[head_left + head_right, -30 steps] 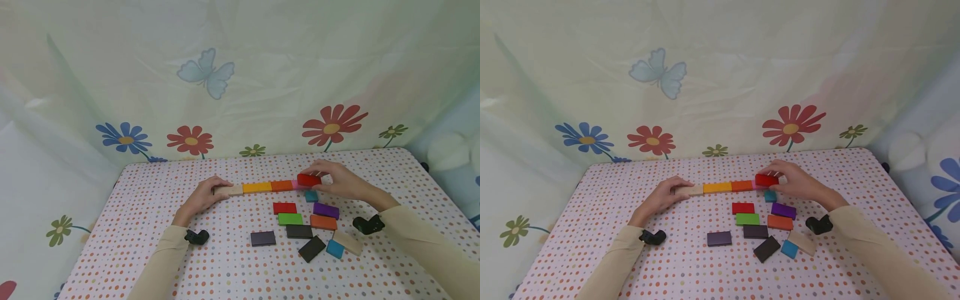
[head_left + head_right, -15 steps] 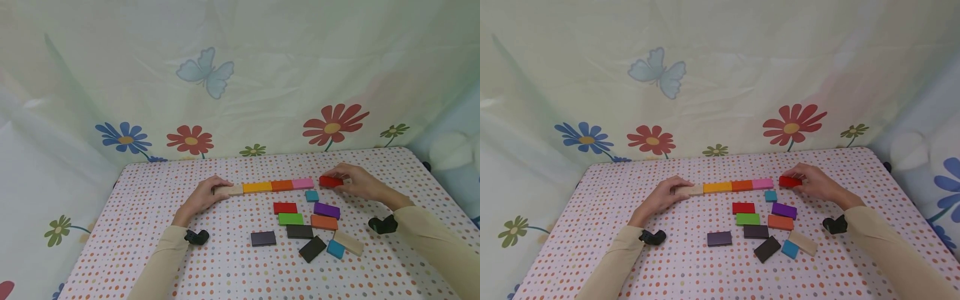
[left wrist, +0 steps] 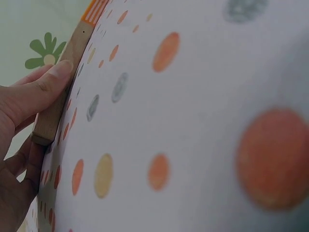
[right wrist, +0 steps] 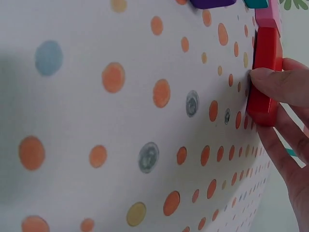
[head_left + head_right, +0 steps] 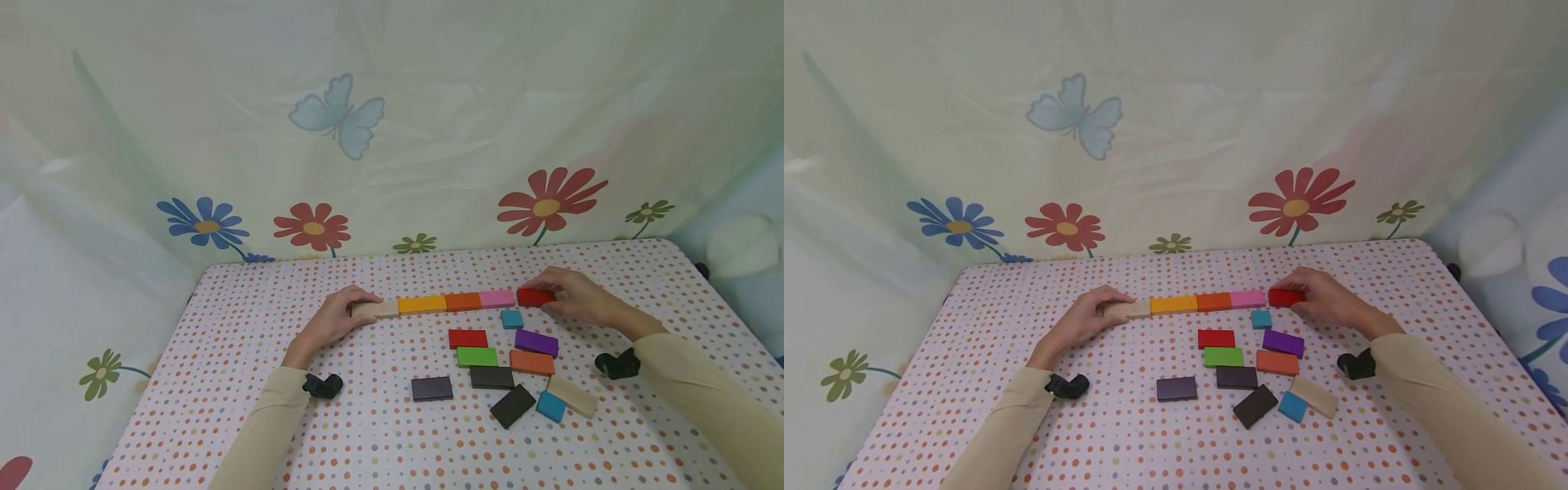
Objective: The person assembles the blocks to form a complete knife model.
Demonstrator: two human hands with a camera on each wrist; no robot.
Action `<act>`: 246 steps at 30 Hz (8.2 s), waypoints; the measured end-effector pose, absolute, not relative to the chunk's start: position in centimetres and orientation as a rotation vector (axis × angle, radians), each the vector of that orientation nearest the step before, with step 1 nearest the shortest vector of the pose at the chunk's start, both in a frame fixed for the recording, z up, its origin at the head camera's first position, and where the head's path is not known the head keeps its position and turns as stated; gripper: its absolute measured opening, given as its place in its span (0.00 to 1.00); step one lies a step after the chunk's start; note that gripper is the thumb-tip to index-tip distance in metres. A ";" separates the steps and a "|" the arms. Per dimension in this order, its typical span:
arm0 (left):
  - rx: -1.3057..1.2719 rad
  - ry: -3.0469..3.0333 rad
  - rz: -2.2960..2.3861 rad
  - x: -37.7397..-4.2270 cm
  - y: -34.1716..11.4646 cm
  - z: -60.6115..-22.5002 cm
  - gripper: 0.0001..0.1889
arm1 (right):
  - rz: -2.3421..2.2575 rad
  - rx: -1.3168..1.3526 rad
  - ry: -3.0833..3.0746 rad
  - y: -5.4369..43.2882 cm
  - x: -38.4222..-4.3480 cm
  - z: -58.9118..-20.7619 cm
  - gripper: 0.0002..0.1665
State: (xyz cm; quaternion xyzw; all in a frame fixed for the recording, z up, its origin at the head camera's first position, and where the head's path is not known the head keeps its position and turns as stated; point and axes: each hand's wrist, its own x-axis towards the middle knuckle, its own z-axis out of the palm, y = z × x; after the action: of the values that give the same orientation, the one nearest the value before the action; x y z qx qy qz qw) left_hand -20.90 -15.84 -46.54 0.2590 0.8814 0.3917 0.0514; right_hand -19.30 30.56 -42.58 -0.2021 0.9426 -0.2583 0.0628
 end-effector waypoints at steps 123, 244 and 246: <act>0.784 2.684 1.179 -21.1 -16.0 -46.9 0.18 | -0.499 -0.983 2.820 20.2 -18.0 -41.9 0.23; 0.809 2.666 1.202 -21.0 -15.9 -46.8 0.18 | -0.622 -0.964 2.755 14.4 -18.3 -42.6 0.22; 0.803 2.665 1.202 -21.0 -15.9 -46.8 0.18 | -0.614 -0.962 2.769 14.4 -18.2 -42.7 0.22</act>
State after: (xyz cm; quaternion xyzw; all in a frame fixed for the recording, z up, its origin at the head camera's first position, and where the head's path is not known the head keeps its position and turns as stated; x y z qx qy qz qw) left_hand -20.97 -15.94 -46.77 0.2646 0.8777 0.3958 0.0551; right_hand -18.23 14.39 -42.66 -0.3204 0.9220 -0.2046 0.0734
